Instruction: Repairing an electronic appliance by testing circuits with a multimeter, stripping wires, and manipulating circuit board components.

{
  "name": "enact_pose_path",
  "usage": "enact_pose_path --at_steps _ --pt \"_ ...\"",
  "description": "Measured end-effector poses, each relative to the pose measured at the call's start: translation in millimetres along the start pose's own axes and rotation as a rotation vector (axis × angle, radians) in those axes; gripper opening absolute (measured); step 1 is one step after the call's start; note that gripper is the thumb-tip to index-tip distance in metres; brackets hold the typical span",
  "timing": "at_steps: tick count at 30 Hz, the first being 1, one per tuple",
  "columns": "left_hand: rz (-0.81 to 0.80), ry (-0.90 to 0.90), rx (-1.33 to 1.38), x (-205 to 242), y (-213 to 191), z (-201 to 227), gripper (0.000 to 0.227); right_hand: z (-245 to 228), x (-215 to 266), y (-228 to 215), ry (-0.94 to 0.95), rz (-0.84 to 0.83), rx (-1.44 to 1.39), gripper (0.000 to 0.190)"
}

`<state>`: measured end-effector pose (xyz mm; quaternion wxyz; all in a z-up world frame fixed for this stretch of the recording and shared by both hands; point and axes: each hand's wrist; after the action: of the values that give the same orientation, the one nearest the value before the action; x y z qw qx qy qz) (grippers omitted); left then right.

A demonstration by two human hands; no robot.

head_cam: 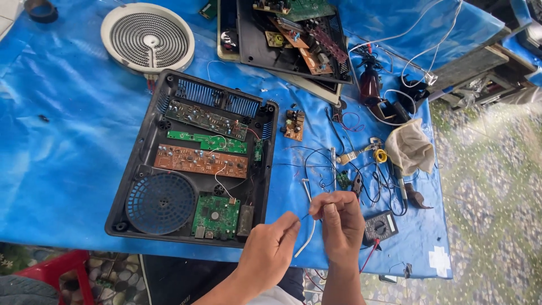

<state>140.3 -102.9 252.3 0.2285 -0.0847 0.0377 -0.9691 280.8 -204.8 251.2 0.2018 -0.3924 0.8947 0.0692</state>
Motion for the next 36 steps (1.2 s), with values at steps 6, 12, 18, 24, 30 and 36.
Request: enact_pose_path --at_steps 6,12,18,24,30,36 --pt "0.019 0.045 -0.032 21 -7 -7 0.025 -3 -2 3 0.010 -0.040 0.073 0.008" --pt "0.150 0.031 -0.060 31 -26 -19 0.028 3 -5 4 0.003 -0.085 0.159 0.011" --pt "0.337 0.074 -0.091 47 -46 -32 0.027 -5 -17 13 0.032 -0.204 0.155 0.013" --pt "0.600 0.157 -0.177 57 -68 -34 0.028 -4 -25 26 -0.051 -0.334 0.175 0.019" --pt "0.610 0.086 -0.256 58 -76 -45 0.034 -4 -21 41 0.072 -0.311 0.011 0.016" --pt "0.541 0.078 -0.164 50 -71 -42 0.035 11 -9 54 0.247 -0.222 -0.199 0.012"
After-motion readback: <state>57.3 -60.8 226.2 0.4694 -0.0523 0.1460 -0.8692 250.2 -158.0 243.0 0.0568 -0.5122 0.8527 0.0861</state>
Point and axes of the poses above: each hand's wrist, its own x-axis away from the middle knuckle, its own y-axis out of the palm, z = x × y, and after that the axes turned 1 degree about -x, right-handed
